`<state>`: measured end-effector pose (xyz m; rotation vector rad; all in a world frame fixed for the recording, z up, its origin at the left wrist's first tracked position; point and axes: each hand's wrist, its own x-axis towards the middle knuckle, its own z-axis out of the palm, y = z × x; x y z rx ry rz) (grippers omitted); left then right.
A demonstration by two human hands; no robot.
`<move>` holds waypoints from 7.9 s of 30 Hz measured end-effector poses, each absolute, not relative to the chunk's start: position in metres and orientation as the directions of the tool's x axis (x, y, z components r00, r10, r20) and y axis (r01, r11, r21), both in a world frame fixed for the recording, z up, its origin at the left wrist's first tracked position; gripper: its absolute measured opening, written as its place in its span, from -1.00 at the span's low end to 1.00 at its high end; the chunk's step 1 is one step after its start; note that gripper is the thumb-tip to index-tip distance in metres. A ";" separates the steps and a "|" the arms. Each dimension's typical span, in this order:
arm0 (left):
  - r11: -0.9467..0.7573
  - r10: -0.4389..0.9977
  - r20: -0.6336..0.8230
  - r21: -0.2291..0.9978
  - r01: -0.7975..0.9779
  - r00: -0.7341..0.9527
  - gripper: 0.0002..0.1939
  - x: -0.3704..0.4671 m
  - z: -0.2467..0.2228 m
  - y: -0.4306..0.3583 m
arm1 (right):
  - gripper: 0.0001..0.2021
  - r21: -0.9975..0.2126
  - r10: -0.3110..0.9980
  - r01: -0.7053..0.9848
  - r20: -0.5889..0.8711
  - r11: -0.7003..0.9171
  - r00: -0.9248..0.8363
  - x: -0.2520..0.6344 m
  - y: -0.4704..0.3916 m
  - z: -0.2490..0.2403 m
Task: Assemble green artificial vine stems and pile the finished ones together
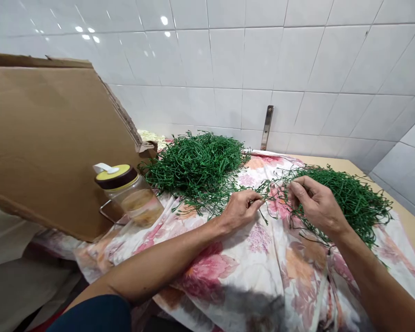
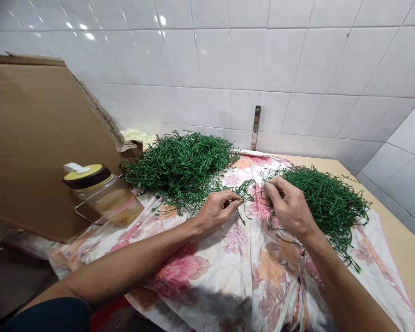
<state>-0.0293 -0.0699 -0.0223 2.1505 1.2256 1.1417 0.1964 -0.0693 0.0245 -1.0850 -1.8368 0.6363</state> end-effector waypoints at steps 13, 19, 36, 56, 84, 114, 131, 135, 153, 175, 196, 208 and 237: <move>-0.531 0.844 0.477 0.677 0.509 0.246 -0.82 -0.026 -0.024 -0.072 | -0.71 -0.668 0.846 0.525 0.358 0.527 -0.395 0.175 -0.069 -0.003; -0.405 0.914 0.357 0.796 0.449 0.193 -0.79 -0.024 -0.022 -0.074 | -0.71 -0.516 0.850 0.676 0.340 0.526 -0.402 0.167 -0.072 -0.009; -0.588 0.809 0.479 0.643 0.491 0.341 -0.82 -0.025 -0.025 -0.073 | -0.85 -0.167 0.721 0.725 0.385 0.668 -0.576 0.175 -0.069 -0.010; -0.067 0.987 0.052 0.994 0.092 0.155 -0.59 -0.034 -0.015 -0.048 | -0.71 -0.290 0.639 0.953 0.751 0.093 0.166 0.299 -0.023 0.034; -0.089 0.971 0.103 0.993 -0.077 0.215 -0.60 -0.031 -0.024 -0.052 | -0.81 -0.228 0.484 0.508 0.746 0.831 -0.457 0.179 -0.082 0.015; -0.093 0.932 0.105 0.994 -0.052 0.347 -0.51 -0.025 -0.027 -0.059 | -0.46 -0.979 0.905 0.202 -0.102 -0.018 -0.413 0.190 -0.058 0.002; -0.458 0.864 0.340 0.837 0.299 0.371 -0.78 -0.028 -0.023 -0.073 | -0.54 -0.981 0.812 0.193 -0.143 -0.039 -0.566 0.182 -0.059 -0.006; -0.545 0.830 0.409 0.740 0.394 0.379 -0.81 -0.028 -0.021 -0.074 | -0.56 -0.977 0.820 0.211 -0.129 -0.010 -0.558 0.182 -0.057 -0.010; -0.682 0.731 0.517 0.583 0.442 0.445 -0.83 -0.029 -0.033 -0.070 | -0.51 -0.960 0.812 0.275 -0.118 0.054 -0.571 0.174 -0.061 -0.006; -0.675 0.737 0.503 0.577 0.459 0.451 -0.84 -0.031 -0.030 -0.070 | -0.85 -0.828 0.852 0.485 -0.018 0.281 -0.523 0.170 -0.061 -0.011; -0.355 0.923 0.255 0.851 0.386 0.288 -0.72 -0.030 -0.024 -0.066 | -0.78 -0.552 0.867 0.669 0.298 0.498 -0.399 0.172 -0.063 -0.016; -0.298 0.928 0.225 0.926 0.231 0.296 -0.81 -0.028 -0.020 -0.067 | -0.73 -0.631 0.897 0.639 0.270 0.439 -0.349 0.170 -0.068 -0.008; -0.140 0.941 0.135 0.990 -0.006 0.311 -0.58 -0.029 -0.022 -0.054 | -0.51 -0.999 0.951 0.010 0.039 0.044 -0.307 0.179 -0.066 0.002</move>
